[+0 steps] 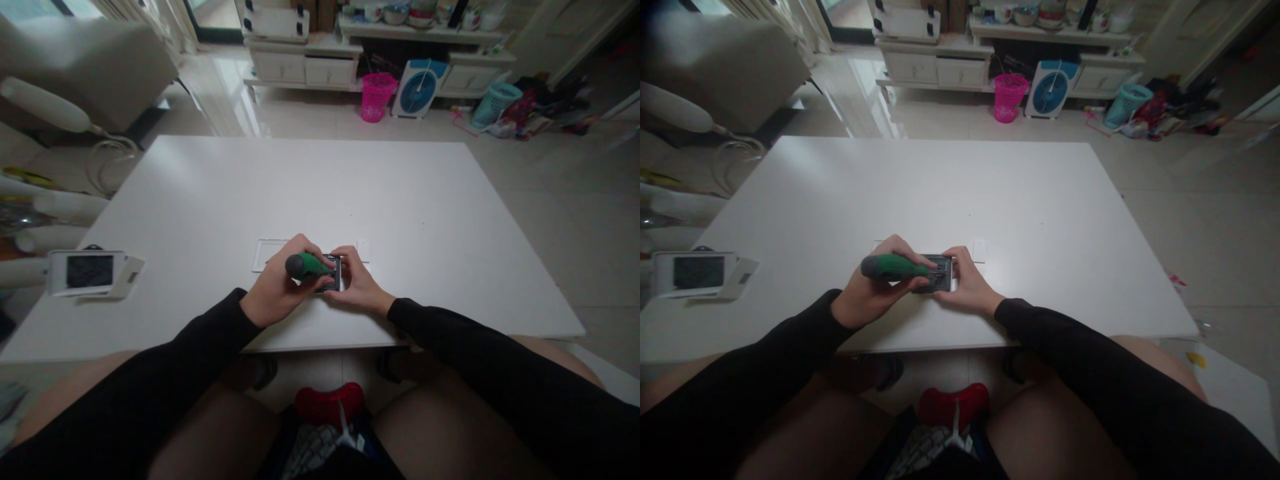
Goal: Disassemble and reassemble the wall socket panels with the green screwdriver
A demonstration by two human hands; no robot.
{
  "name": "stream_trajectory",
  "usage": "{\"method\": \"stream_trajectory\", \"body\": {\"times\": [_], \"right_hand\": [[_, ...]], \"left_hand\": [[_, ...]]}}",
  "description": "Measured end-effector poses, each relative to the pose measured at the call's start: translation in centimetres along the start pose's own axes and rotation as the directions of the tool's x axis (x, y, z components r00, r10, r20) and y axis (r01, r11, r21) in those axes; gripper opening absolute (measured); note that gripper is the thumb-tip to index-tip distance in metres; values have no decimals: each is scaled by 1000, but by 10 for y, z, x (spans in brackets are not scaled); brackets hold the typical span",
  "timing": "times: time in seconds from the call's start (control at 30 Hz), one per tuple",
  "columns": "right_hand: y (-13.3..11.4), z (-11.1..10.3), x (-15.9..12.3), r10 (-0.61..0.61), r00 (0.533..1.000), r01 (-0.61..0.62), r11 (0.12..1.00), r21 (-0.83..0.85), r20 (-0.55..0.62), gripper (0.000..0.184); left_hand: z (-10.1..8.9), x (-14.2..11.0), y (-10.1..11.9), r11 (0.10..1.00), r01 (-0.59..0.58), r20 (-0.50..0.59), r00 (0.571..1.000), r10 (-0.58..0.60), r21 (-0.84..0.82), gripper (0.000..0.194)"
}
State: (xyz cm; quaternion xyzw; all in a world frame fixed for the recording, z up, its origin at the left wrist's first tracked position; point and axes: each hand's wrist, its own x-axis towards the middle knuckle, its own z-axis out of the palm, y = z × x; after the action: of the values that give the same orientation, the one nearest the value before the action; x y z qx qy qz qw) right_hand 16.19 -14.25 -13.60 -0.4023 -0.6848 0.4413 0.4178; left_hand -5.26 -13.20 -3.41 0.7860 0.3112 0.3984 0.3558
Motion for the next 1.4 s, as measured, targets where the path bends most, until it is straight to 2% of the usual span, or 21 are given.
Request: {"method": "stream_trajectory", "body": {"times": [0.1, 0.17, 0.27, 0.4, 0.5, 0.6, 0.7, 0.77, 0.83, 0.93, 1.0, 1.1, 1.2, 1.33, 1.4], "right_hand": [[0, 0, 0, -10, 1000, 10, 1000, 1, 7, 73], [1, -1, 0, -21, 1000, 21, 1000, 12, 11, 73], [1, -2, 0, -26, 1000, 26, 999, 26, 14, 71], [-1, -2, 0, -28, 999, 27, 998, 53, 25, 69], [-1, -1, 0, -34, 999, 34, 999, 33, 10, 70], [-1, -1, 0, -51, 999, 51, 999, 12, 8, 69], [-1, -2, 1, -55, 998, 55, 998, -13, 6, 67], [-1, -3, 1, -59, 998, 59, 998, -23, 2, 65], [-2, -3, 1, -69, 998, 69, 998, -10, 10, 65], [-2, -3, 0, -65, 997, 64, 998, 19, 28, 68], [-2, -3, 0, -54, 998, 53, 998, 17, 21, 68], [-2, -2, 0, -52, 999, 52, 999, -15, -6, 64], [-2, -1, 1, -74, 997, 73, 996, -45, -24, 64], [-2, -1, 1, -74, 997, 71, 995, -76, -35, 68], [-3, -1, 1, -66, 997, 64, 995, -74, -27, 67]], "left_hand": [[-1, -1, -1, 999, 1, -41, 999, 1, 44, 24], [-1, -3, -4, 1000, 14, -57, 998, -14, -1, 28], [-1, -6, -7, 996, 29, -20, 999, -30, -79, 34], [-1, -10, -6, 999, 4, 40, 999, -2, -53, 35], [2, -9, -2, 994, -4, 77, 997, 13, -110, 36], [8, -2, -1, 988, -17, 27, 999, 22, -155, 30], [11, 7, -2, 995, -72, -44, 997, 69, -63, 16], [11, 14, -1, 994, -105, -31, 994, 105, 21, 15], [8, 17, 0, 994, -92, -7, 996, 93, 53, 19], [3, 16, 2, 999, -31, 39, 999, 29, 37, 37], [2, 12, 3, 999, -38, 89, 995, 35, 34, 48], [4, 8, 4, 997, -79, 152, 985, 79, -2, 53], [10, 9, 3, 995, -77, 137, 987, 85, -65, 47], [15, 16, 2, 985, -169, 86, 981, 172, -38, 23], [15, 16, 0, 986, -164, 58, 984, 167, -42, 24]]}}
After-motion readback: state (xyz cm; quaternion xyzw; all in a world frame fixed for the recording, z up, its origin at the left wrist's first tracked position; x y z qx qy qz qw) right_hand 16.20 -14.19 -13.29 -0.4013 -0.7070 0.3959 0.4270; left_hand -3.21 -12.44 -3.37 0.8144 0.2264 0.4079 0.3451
